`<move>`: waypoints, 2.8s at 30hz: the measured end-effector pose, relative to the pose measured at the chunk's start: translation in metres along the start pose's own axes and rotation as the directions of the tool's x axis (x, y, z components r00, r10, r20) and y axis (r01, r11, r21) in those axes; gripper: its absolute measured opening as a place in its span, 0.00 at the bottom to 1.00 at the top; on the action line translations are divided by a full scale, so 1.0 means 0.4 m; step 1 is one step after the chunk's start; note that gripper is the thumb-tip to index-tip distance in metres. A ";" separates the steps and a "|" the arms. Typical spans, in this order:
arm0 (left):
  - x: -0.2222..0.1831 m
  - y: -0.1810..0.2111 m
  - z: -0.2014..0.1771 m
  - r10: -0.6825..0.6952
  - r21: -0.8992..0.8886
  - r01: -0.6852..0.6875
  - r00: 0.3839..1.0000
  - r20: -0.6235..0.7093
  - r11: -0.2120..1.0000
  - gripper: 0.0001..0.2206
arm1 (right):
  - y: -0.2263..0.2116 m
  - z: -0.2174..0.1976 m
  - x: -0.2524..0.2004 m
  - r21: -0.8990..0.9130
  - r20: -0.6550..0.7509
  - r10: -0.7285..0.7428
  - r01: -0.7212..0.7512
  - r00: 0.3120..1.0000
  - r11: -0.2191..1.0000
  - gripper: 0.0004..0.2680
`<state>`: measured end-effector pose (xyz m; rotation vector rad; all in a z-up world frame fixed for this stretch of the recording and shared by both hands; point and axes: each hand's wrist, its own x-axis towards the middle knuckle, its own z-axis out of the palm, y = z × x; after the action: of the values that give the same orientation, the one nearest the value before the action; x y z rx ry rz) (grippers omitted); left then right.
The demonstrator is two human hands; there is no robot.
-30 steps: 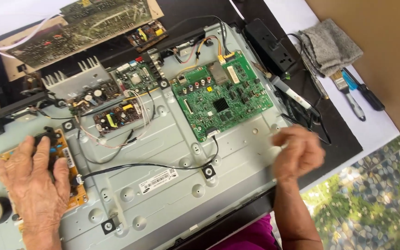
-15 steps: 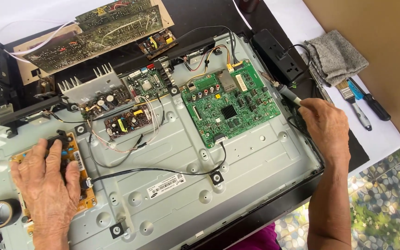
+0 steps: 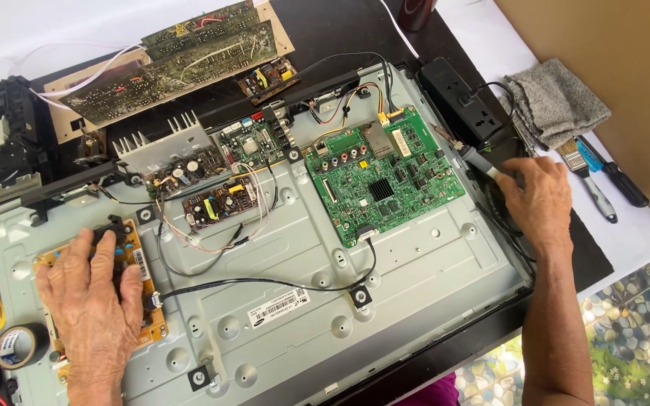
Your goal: Soldering electronic components on a television circuit board and applying insulating tape for repair.
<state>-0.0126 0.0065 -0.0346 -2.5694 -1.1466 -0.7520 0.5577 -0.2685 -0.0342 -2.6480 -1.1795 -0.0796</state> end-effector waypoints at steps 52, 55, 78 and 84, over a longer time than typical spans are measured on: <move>0.004 0.012 -0.010 -0.015 -0.031 0.014 0.999 -0.033 0.999 0.21 | -0.007 0.040 -0.039 0.366 -0.303 -0.136 0.247 0.943 0.897 0.05; 0.003 0.008 -0.004 -0.029 -0.061 0.028 0.999 -0.016 0.998 0.21 | 0.009 0.040 -0.036 0.469 -0.375 -0.128 0.307 0.918 0.828 0.05; 0.063 0.496 -0.321 0.335 -0.678 0.665 0.745 0.577 -0.313 0.38 | -0.352 -0.167 -0.263 -0.033 -0.565 -0.641 0.762 0.519 0.647 0.11; 0.085 0.536 -0.326 0.082 -0.562 0.699 0.655 0.751 -0.442 0.28 | -0.499 -0.244 -0.280 0.001 -0.521 -0.806 0.944 0.282 0.330 0.10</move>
<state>0.1191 -0.1675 0.0935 -3.7554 -2.6169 -2.1237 0.3394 -0.2445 0.0831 -1.2187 -2.1117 -0.5940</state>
